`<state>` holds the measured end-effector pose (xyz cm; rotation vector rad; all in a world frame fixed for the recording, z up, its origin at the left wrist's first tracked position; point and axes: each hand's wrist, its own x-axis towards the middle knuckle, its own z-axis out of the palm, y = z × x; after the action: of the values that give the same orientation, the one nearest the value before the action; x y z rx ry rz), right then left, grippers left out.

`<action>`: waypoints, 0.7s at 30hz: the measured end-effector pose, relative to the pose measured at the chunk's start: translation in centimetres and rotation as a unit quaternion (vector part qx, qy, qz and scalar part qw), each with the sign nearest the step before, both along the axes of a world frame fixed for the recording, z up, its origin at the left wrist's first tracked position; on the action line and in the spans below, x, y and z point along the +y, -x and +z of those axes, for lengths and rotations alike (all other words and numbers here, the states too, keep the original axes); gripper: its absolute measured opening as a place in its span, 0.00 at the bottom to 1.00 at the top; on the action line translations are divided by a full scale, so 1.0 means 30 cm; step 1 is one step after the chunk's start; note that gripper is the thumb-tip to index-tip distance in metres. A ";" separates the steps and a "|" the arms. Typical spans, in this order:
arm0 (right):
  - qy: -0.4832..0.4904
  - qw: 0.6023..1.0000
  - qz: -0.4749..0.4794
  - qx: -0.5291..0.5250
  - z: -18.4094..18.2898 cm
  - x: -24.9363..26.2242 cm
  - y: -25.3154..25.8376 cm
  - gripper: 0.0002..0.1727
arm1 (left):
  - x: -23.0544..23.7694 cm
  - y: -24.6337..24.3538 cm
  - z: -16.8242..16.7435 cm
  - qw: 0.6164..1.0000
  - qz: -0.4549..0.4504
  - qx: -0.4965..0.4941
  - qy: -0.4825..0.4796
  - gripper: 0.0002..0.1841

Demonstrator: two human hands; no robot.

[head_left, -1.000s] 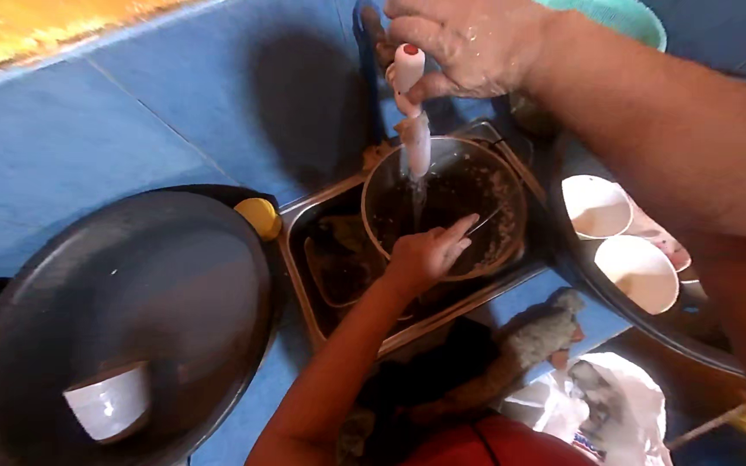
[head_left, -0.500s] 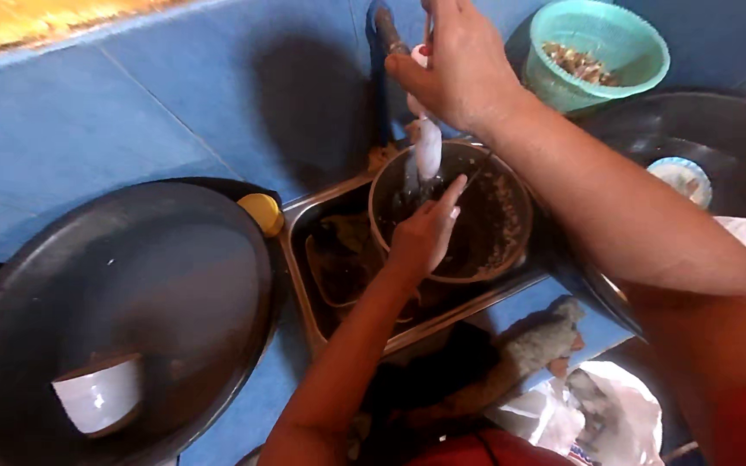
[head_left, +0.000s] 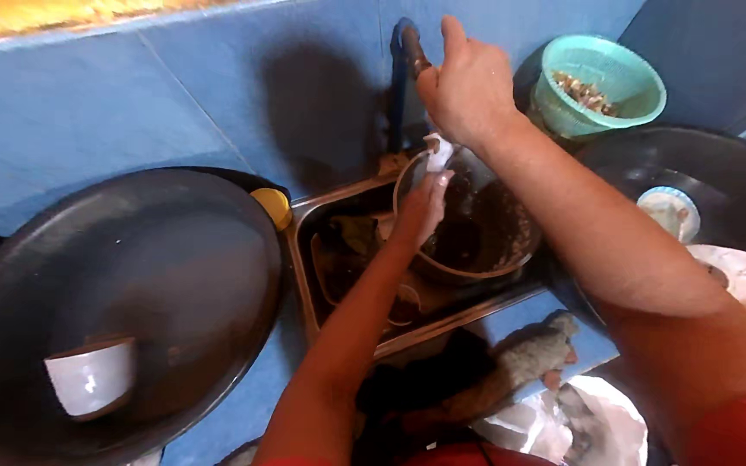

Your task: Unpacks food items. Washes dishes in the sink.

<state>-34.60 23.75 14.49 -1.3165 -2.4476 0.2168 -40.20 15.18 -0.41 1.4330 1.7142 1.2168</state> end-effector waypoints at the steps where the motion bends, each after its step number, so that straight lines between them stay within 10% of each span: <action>1: 0.007 1.000 0.000 0.003 -0.001 0.000 -0.002 0.34 | 0.017 0.026 -0.008 0.999 0.019 -0.039 0.019 0.25; 6: 0.054 0.998 -0.001 0.023 -0.001 0.012 -0.009 0.41 | 0.067 0.160 -0.033 0.977 0.097 -0.079 0.172 0.28; 12: -0.031 0.971 0.227 -0.065 -0.026 0.157 -0.143 0.55 | 0.074 0.191 -0.011 0.980 0.124 0.055 0.144 0.26; 16: -0.054 0.939 0.316 -0.123 0.008 0.206 -0.182 0.39 | 0.049 0.259 0.011 0.970 0.144 0.080 0.180 0.25; 21: 0.154 0.927 0.339 0.049 -0.052 0.228 -0.125 0.10 | 0.012 0.318 -0.003 0.954 0.147 0.167 0.200 0.22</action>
<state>-30.87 30.60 12.92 -0.4745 -2.7613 0.8423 -49.74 15.55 -0.51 1.2109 2.3147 0.7247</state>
